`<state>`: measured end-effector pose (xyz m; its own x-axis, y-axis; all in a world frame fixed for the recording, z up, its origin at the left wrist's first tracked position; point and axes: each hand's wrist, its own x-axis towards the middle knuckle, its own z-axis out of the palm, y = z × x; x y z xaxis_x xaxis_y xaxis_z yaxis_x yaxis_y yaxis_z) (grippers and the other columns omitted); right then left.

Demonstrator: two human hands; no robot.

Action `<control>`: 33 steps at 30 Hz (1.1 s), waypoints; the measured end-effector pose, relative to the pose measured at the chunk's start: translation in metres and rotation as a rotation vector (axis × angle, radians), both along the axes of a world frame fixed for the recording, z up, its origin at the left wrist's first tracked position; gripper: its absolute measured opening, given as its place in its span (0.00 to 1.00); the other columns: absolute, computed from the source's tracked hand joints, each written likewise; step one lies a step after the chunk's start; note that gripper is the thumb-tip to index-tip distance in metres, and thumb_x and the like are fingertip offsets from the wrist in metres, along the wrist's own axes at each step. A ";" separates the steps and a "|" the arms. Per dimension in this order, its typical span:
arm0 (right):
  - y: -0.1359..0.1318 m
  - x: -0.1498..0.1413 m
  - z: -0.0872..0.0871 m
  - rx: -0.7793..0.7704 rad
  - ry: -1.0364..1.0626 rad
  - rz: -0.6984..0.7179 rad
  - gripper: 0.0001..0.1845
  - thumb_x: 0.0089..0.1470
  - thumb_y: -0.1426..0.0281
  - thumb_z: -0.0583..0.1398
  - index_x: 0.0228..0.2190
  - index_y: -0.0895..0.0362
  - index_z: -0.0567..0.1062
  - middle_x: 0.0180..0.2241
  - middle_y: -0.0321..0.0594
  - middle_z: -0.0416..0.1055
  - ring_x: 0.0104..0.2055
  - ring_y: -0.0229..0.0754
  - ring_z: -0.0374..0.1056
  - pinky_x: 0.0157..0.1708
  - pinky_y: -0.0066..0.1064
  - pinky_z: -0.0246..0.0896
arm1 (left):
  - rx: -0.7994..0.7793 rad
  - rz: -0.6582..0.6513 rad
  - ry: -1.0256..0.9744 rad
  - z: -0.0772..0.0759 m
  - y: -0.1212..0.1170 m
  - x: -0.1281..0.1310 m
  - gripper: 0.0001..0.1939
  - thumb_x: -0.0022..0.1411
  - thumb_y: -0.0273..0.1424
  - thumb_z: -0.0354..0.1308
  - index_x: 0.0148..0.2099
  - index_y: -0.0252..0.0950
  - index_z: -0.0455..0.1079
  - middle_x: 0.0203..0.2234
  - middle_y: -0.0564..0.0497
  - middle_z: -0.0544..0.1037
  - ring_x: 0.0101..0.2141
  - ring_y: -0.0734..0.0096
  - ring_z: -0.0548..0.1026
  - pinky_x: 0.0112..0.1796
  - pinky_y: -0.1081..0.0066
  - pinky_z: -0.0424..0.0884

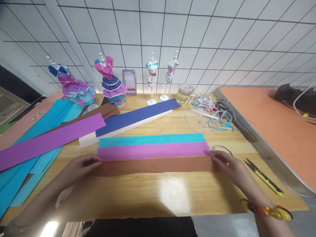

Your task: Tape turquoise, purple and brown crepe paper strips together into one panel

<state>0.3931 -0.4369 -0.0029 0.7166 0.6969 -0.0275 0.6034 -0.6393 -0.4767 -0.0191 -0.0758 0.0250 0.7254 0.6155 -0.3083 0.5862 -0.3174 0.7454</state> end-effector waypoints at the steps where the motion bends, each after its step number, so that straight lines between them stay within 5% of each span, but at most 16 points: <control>1: 0.002 0.000 0.000 0.013 0.017 -0.017 0.25 0.50 0.51 0.55 0.43 0.55 0.73 0.42 0.45 0.75 0.40 0.47 0.71 0.37 0.33 0.67 | -0.004 0.015 0.001 -0.002 0.001 0.000 0.17 0.55 0.48 0.54 0.32 0.40 0.74 0.31 0.51 0.79 0.36 0.60 0.75 0.37 0.66 0.71; 8: 0.006 0.007 -0.011 0.145 0.121 -0.060 0.25 0.49 0.50 0.57 0.40 0.55 0.73 0.41 0.44 0.75 0.40 0.47 0.72 0.39 0.36 0.69 | 0.027 0.169 -0.018 -0.018 0.010 -0.002 0.22 0.47 0.51 0.59 0.36 0.40 0.75 0.34 0.50 0.80 0.36 0.58 0.77 0.37 0.66 0.74; 18: 0.002 0.023 -0.025 0.104 0.163 -0.005 0.25 0.51 0.52 0.56 0.44 0.56 0.70 0.41 0.44 0.74 0.43 0.46 0.70 0.42 0.38 0.65 | 0.009 0.233 -0.038 -0.030 0.012 -0.006 0.26 0.48 0.50 0.60 0.44 0.37 0.71 0.36 0.48 0.80 0.39 0.58 0.77 0.41 0.61 0.74; 33: 0.009 0.016 -0.012 -0.022 -0.009 0.006 0.20 0.52 0.51 0.54 0.36 0.53 0.72 0.36 0.40 0.74 0.37 0.45 0.70 0.37 0.35 0.63 | 0.112 0.233 0.078 -0.037 0.011 -0.005 0.26 0.50 0.49 0.56 0.46 0.36 0.71 0.33 0.48 0.78 0.35 0.59 0.75 0.37 0.66 0.69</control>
